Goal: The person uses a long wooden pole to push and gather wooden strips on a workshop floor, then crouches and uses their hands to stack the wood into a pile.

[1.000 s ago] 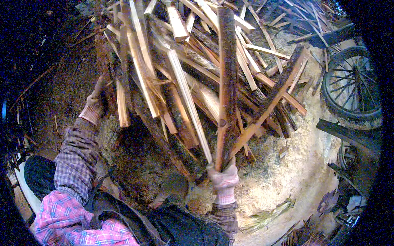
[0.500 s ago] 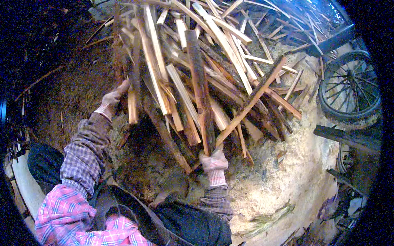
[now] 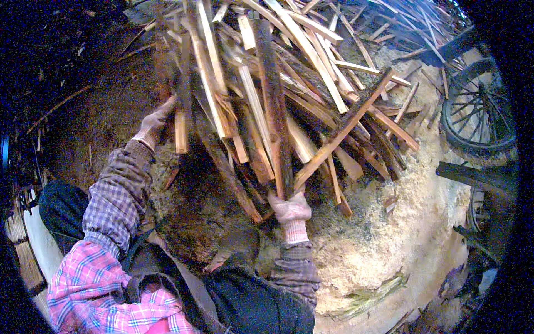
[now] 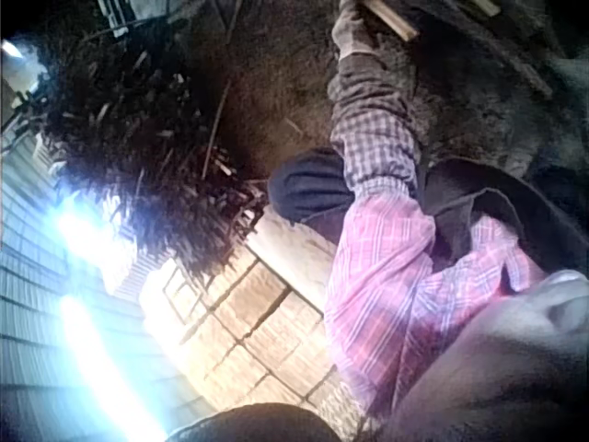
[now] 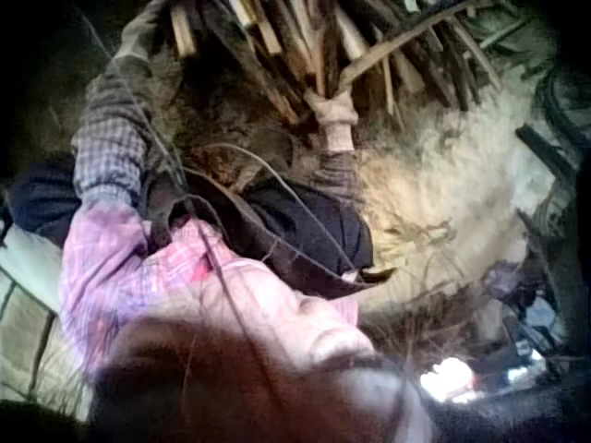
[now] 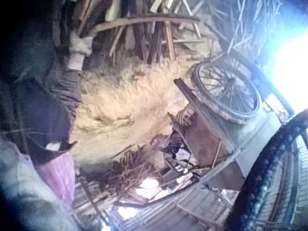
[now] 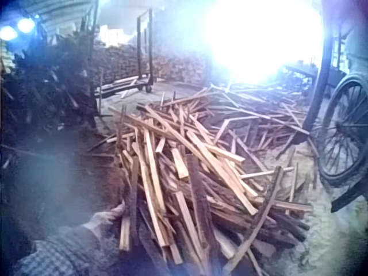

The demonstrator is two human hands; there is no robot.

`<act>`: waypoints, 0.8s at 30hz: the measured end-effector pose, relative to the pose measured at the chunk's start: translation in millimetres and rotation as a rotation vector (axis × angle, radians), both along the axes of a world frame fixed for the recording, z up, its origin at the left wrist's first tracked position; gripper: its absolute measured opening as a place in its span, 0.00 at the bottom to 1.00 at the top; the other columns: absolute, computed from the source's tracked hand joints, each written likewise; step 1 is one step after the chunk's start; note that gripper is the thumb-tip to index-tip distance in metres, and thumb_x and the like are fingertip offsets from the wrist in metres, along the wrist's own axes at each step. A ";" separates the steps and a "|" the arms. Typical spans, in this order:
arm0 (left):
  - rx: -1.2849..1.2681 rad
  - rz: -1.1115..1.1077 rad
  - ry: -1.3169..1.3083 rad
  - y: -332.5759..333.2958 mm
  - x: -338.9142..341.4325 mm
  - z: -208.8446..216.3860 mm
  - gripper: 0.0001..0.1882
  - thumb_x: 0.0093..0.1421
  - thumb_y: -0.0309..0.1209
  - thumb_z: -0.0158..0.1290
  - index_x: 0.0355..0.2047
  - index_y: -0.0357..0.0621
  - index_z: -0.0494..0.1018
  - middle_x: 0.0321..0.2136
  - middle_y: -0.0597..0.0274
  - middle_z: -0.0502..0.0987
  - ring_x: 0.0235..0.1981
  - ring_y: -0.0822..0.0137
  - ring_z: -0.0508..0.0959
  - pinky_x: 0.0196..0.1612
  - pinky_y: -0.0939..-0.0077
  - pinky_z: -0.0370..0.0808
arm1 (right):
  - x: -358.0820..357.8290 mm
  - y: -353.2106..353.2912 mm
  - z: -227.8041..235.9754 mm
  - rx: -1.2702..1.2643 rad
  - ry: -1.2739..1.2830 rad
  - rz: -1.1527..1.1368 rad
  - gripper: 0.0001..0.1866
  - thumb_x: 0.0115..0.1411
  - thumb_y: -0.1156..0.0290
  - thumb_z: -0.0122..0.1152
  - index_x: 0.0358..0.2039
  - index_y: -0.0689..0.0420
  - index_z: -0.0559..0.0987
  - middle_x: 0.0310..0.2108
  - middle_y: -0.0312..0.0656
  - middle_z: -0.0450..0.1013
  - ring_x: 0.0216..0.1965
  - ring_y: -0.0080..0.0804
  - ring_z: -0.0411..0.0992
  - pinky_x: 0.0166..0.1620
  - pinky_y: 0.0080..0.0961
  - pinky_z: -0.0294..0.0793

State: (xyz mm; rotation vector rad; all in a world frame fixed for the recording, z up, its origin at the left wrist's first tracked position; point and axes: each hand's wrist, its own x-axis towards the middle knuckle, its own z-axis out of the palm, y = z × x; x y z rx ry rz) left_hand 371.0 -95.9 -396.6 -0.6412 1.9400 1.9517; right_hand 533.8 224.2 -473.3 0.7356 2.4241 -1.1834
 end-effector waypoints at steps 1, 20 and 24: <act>0.009 0.004 0.001 0.6 0.5 -4.3 0.25 0.58 0.32 0.41 0.56 0.36 0.58 0.57 0.59 0.59 0.58 0.69 0.58 0.60 0.78 0.51 | 7.8 7.0 1.1 0.056 0.068 0.005 0.46 0.38 0.59 0.64 0.56 0.61 0.54 0.44 0.48 0.68 0.40 0.38 0.70 0.44 0.27 0.69; -0.579 -0.451 0.421 -38.0 -25.9 -106.7 0.31 0.56 0.25 0.35 0.61 0.53 0.45 0.56 0.60 0.57 0.52 0.64 0.64 0.51 0.77 0.63 | -117.5 -64.3 163.3 0.686 0.541 0.384 0.43 0.41 0.53 0.63 0.53 0.65 0.58 0.31 0.49 0.73 0.30 0.38 0.75 0.31 0.32 0.75; 0.021 0.064 0.144 -24.9 -36.5 -42.1 0.30 0.56 0.27 0.39 0.59 0.51 0.46 0.54 0.57 0.58 0.51 0.63 0.64 0.51 0.74 0.64 | -149.7 -139.9 137.5 0.569 0.086 0.660 0.58 0.39 0.40 0.62 0.58 0.66 0.46 0.30 0.48 0.72 0.31 0.43 0.74 0.31 0.42 0.74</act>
